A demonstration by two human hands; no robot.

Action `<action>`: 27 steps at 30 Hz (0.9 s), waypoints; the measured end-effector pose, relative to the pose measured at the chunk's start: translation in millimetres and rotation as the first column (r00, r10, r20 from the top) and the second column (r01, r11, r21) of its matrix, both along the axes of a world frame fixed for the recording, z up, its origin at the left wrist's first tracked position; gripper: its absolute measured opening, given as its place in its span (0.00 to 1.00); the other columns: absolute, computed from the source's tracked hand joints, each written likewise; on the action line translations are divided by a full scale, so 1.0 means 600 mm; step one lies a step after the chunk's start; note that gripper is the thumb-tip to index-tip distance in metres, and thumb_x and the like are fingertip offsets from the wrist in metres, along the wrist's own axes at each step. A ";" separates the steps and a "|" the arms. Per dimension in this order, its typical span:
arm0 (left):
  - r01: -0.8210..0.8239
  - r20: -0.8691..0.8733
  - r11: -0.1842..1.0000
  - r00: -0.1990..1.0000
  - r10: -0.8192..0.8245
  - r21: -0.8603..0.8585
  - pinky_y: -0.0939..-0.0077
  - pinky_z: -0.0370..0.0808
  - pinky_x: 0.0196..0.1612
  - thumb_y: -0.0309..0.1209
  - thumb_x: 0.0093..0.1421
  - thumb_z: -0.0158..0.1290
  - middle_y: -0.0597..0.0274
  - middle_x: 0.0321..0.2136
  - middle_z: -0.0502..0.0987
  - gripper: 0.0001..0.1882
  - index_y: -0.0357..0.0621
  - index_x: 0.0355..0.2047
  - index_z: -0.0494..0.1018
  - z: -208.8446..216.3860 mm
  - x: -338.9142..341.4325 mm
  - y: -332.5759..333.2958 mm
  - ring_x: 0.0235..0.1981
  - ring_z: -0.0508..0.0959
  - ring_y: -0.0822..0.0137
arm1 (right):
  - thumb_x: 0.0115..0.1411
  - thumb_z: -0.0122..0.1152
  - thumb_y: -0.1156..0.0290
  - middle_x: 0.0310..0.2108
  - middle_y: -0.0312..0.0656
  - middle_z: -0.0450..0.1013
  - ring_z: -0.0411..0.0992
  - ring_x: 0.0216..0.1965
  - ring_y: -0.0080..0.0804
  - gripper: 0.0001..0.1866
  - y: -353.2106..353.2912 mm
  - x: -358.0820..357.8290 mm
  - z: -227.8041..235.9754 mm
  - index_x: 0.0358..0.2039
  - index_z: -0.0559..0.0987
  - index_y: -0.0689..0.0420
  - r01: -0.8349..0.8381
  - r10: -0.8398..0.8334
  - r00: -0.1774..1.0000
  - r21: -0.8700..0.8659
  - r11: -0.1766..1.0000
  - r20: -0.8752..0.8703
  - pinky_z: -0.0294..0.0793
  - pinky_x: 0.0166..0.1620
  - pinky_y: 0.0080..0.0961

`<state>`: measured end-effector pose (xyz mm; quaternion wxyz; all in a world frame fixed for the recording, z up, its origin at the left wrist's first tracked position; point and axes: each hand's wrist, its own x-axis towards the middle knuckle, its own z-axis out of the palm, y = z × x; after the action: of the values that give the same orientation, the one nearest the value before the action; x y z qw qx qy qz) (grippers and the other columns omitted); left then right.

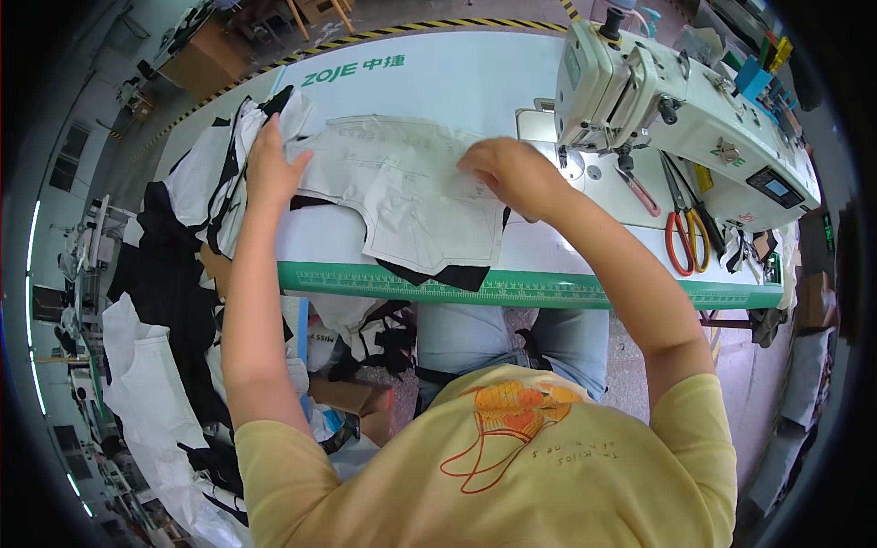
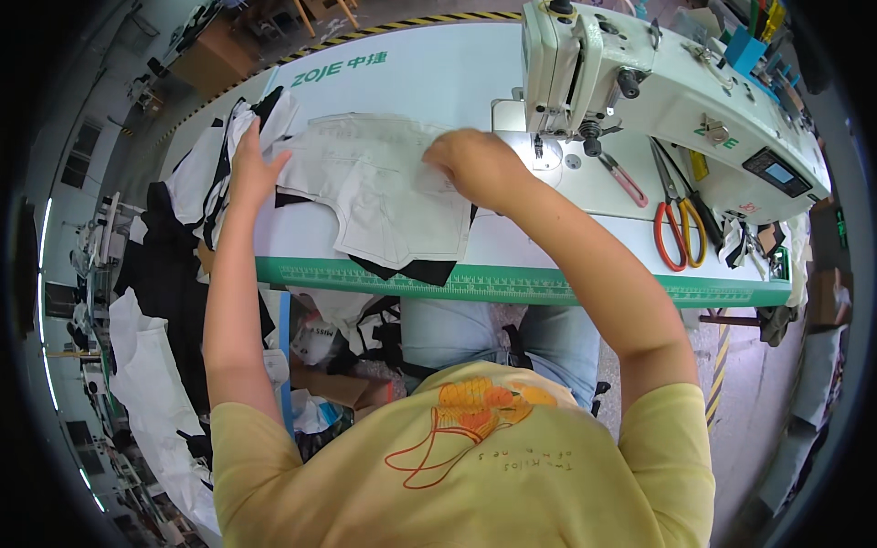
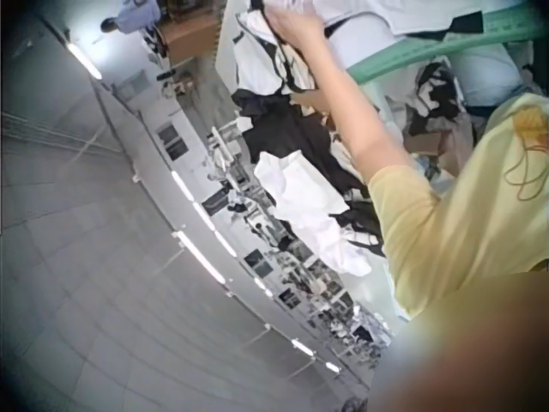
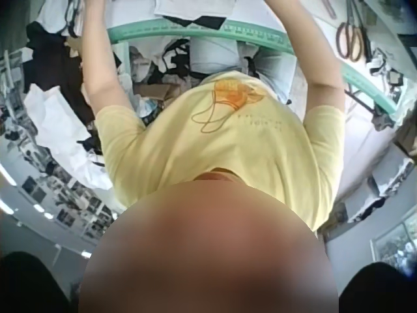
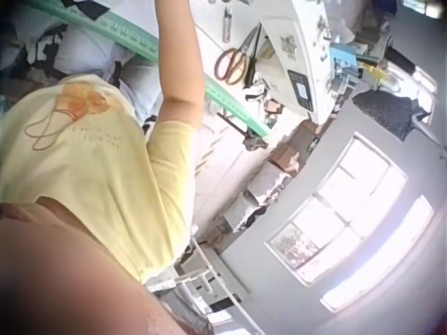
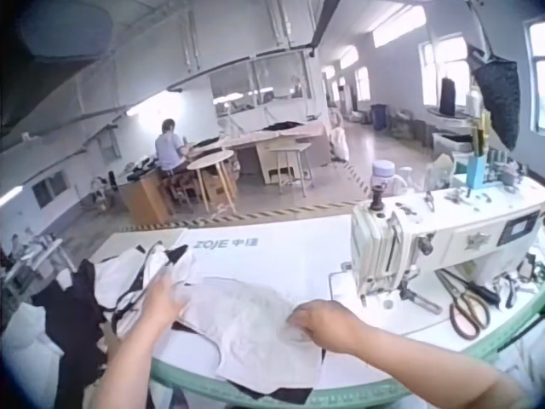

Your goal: Unfolding fabric pieces and matching them with paper patterns, then marking the fabric for sewing.

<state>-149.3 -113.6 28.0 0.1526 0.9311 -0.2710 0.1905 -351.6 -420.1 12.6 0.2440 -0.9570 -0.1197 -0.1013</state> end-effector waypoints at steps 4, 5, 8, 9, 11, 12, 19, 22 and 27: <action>0.564 -0.313 0.823 0.795 -0.520 0.064 0.62 0.61 0.60 0.40 0.48 0.62 0.51 0.58 0.63 0.36 0.42 0.56 0.63 0.036 -0.194 -0.097 0.60 0.62 0.51 | 0.53 0.55 0.79 0.43 0.41 0.73 0.70 0.45 0.43 0.11 -0.012 -0.018 -0.044 0.39 0.77 0.58 -0.035 0.034 0.999 0.094 0.995 0.019 0.70 0.48 0.35; 0.715 -0.409 0.696 0.654 -0.636 0.062 0.62 0.61 0.60 0.40 0.48 0.62 0.53 0.58 0.63 0.34 0.42 0.55 0.65 0.036 -0.236 -0.104 0.60 0.62 0.52 | 0.54 0.55 0.78 0.43 0.41 0.73 0.70 0.45 0.43 0.11 -0.010 -0.022 -0.040 0.38 0.78 0.58 -0.037 0.031 0.998 0.134 0.990 0.050 0.70 0.48 0.35; 0.696 -0.448 0.717 0.654 -0.609 0.043 0.63 0.63 0.58 0.31 0.53 0.56 0.54 0.55 0.68 0.24 0.42 0.50 0.69 -0.006 -0.268 -0.092 0.58 0.66 0.55 | 0.54 0.56 0.78 0.44 0.41 0.73 0.69 0.46 0.42 0.11 -0.018 -0.027 -0.054 0.39 0.78 0.57 -0.035 0.015 0.993 0.167 0.985 0.117 0.69 0.49 0.34; 0.655 -0.430 0.755 0.677 -0.598 -0.019 0.65 0.66 0.55 0.31 0.54 0.55 0.53 0.50 0.72 0.18 0.41 0.46 0.72 -0.015 -0.252 -0.082 0.55 0.69 0.55 | 0.54 0.56 0.76 0.44 0.41 0.73 0.69 0.46 0.42 0.10 -0.020 -0.028 -0.057 0.38 0.79 0.57 -0.021 -0.005 0.991 0.189 0.982 0.136 0.70 0.49 0.34; 0.434 -0.466 0.860 0.723 -0.511 -0.269 0.70 0.73 0.45 0.29 0.58 0.51 0.53 0.38 0.78 0.09 0.38 0.36 0.75 -0.029 -0.239 -0.065 0.43 0.77 0.55 | 0.58 0.55 0.69 0.45 0.41 0.73 0.69 0.48 0.43 0.11 -0.026 -0.032 -0.064 0.40 0.79 0.55 -0.013 -0.018 0.986 0.187 0.982 0.164 0.68 0.51 0.36; 0.293 -0.613 0.927 0.695 -0.375 -0.234 0.70 0.73 0.42 0.28 0.59 0.50 0.54 0.36 0.78 0.08 0.39 0.37 0.75 -0.020 -0.226 -0.059 0.40 0.77 0.55 | 0.58 0.54 0.67 0.47 0.42 0.72 0.68 0.49 0.44 0.13 -0.027 -0.036 -0.057 0.42 0.78 0.56 -0.017 -0.004 0.992 0.161 0.987 0.126 0.66 0.53 0.36; 0.409 -0.004 0.875 0.906 -0.424 -0.259 0.68 0.73 0.38 0.24 0.56 0.52 0.59 0.32 0.78 0.04 0.42 0.33 0.75 0.014 -0.194 -0.084 0.35 0.77 0.57 | 0.51 0.56 0.39 0.47 0.46 0.71 0.67 0.50 0.47 0.35 -0.024 -0.046 -0.020 0.46 0.75 0.57 -0.051 0.050 0.991 0.001 0.999 0.124 0.65 0.52 0.39; 0.388 0.198 0.912 0.912 -0.359 -0.135 0.66 0.72 0.39 0.23 0.52 0.55 0.61 0.33 0.77 0.06 0.44 0.32 0.76 0.019 -0.174 -0.088 0.36 0.76 0.56 | 0.53 0.60 0.49 0.46 0.45 0.72 0.68 0.48 0.46 0.28 -0.010 -0.049 -0.012 0.47 0.75 0.56 -0.028 0.037 0.988 -0.059 0.998 0.149 0.67 0.51 0.38; 0.103 0.221 0.982 0.973 -0.067 -0.157 0.66 0.72 0.37 0.28 0.53 0.58 0.60 0.29 0.75 0.11 0.41 0.37 0.72 0.008 -0.187 -0.090 0.35 0.75 0.58 | 0.47 0.59 0.77 0.42 0.41 0.72 0.69 0.44 0.42 0.19 0.016 -0.046 -0.027 0.43 0.76 0.55 0.138 -0.132 0.985 -0.043 0.990 0.114 0.71 0.46 0.35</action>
<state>-261.5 -167.8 32.5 0.2080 0.8765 -0.3087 0.3053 -379.4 -410.5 -3.5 0.2052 -0.9617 -0.0705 -0.1675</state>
